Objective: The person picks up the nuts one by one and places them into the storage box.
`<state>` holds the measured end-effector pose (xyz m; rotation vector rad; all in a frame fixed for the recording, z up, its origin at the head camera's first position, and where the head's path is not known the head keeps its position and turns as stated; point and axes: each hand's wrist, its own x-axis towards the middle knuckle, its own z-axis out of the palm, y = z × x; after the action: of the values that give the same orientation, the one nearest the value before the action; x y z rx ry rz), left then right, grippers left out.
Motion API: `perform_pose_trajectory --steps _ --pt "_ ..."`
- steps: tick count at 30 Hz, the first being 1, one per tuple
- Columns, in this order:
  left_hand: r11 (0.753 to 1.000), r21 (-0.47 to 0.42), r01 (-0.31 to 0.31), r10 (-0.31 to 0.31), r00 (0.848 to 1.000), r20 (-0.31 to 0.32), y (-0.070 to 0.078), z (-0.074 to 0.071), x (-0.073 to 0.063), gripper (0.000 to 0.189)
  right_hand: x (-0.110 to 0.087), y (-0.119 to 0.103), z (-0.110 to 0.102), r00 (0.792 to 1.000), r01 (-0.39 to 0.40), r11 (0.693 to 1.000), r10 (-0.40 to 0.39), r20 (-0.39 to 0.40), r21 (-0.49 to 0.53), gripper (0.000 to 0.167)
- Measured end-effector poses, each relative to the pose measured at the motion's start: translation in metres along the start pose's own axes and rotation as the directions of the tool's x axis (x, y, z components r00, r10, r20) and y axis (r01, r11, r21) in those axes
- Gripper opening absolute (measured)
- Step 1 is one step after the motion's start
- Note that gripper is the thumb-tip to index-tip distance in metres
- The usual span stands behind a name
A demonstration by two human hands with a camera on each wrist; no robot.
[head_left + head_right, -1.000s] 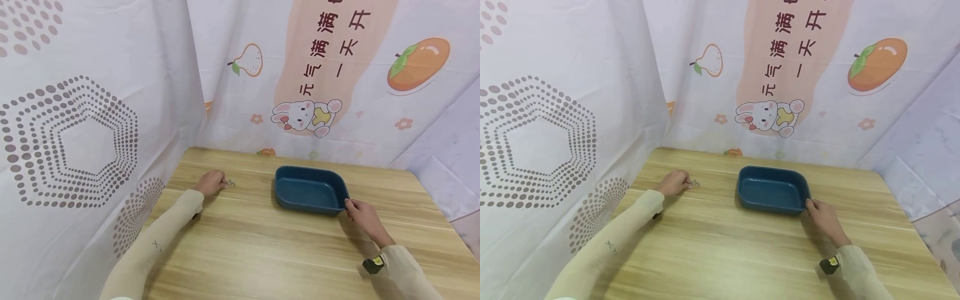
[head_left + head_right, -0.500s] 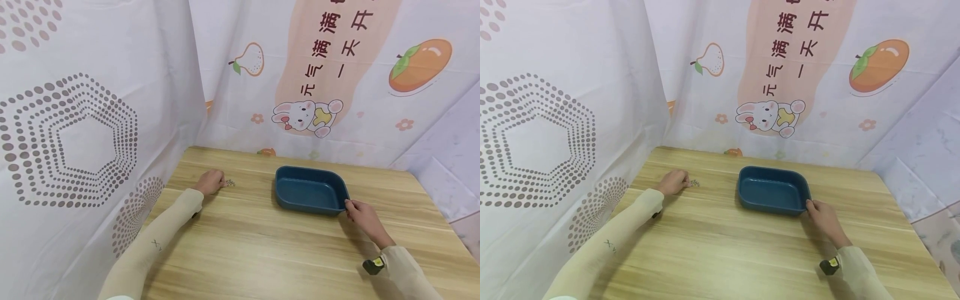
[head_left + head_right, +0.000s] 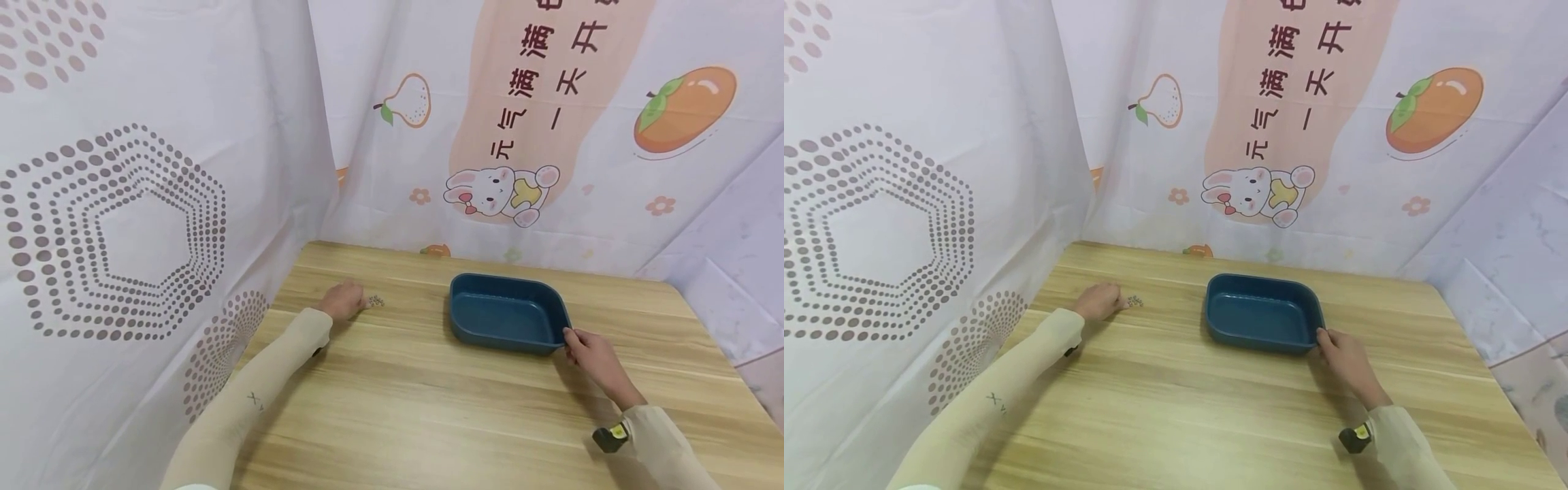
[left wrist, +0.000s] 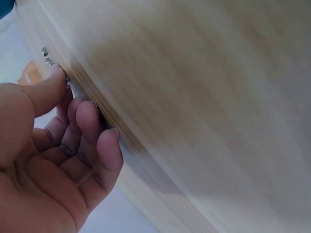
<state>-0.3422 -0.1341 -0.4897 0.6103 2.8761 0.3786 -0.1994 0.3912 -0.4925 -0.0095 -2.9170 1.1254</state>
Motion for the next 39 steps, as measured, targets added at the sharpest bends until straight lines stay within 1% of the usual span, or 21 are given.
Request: perform_pose_trajectory --steps 3,7,10,14,17,22,25,27,29,33,35,39 --pt "1.0 -0.006 -0.02 0.02 1.0 0.016 -0.0018 0.0024 -0.0006 0.024 -0.0006 0.0008 0.0005 1.0 0.007 1.0 -0.007 -0.004 -0.006 0.056" --pt "0.998 -0.025 -0.051 0.051 0.999 0.007 -0.0049 0.0061 -0.0003 0.027 -0.0013 0.0008 0.0011 1.0 0.004 1.0 -0.004 -0.003 0.013 0.057" --pt "0.997 -0.028 -0.073 0.073 0.997 -0.012 -0.0066 0.0072 0.0 0.029 -0.0018 0.0002 0.0017 1.0 -0.005 0.999 0.004 0.008 0.036 0.058" --pt "0.992 -0.057 -0.111 0.11 0.993 -0.032 -0.008 0.0069 -0.001 0.037 -0.0019 0.0002 0.002 1.0 -0.019 0.999 0.018 0.018 0.05 0.06" --pt "0.99 -0.064 -0.129 0.127 0.991 -0.042 -0.0088 0.0065 -0.0015 0.036 -0.0018 0.0005 0.0021 1.0 -0.025 0.998 0.025 0.016 0.052 0.061" --pt "0.99 -0.023 -0.141 0.139 0.988 -0.068 -0.0076 0.0046 -0.0025 0.021 -0.0023 0.0008 0.0027 1.0 -0.028 0.998 0.027 0.014 0.06 0.061" --pt "0.99 -0.014 -0.144 0.142 0.987 -0.073 -0.0053 0.0021 -0.0039 0.014 -0.0029 0.0003 0.003 0.999 -0.036 0.997 0.035 0.017 0.069 0.061" --pt "0.99 -0.011 -0.142 0.14 0.987 -0.076 -0.0035 0.0007 -0.0047 0.01 -0.0034 -0.0005 0.0025 0.998 -0.054 0.994 0.052 0.024 0.097 0.06" --pt "0.991 -0.013 -0.136 0.134 0.988 -0.08 -0.0021 -0.0004 -0.005 0.008 -0.0039 -0.0018 0.0015 0.996 -0.083 0.985 0.077 0.042 0.154 0.058" --pt "0.991 -0.02 -0.131 0.128 0.987 -0.1 -0.0018 -0.0009 -0.0041 0.008 -0.0046 -0.0047 -0.0011 0.988 -0.145 0.955 0.126 0.086 0.258 0.057" --pt "0.99 -0.03 -0.136 0.131 0.984 -0.117 -0.0025 -0.001 -0.0036 0.01 -0.0053 -0.0055 -0.0021 0.985 -0.16 0.949 0.138 0.099 0.271 0.057" --pt "0.987 -0.052 -0.154 0.145 0.979 -0.141 -0.0047 -0.0012 -0.0034 0.012 -0.005 -0.0052 -0.0019 0.985 -0.16 0.949 0.137 0.101 0.271 0.057"
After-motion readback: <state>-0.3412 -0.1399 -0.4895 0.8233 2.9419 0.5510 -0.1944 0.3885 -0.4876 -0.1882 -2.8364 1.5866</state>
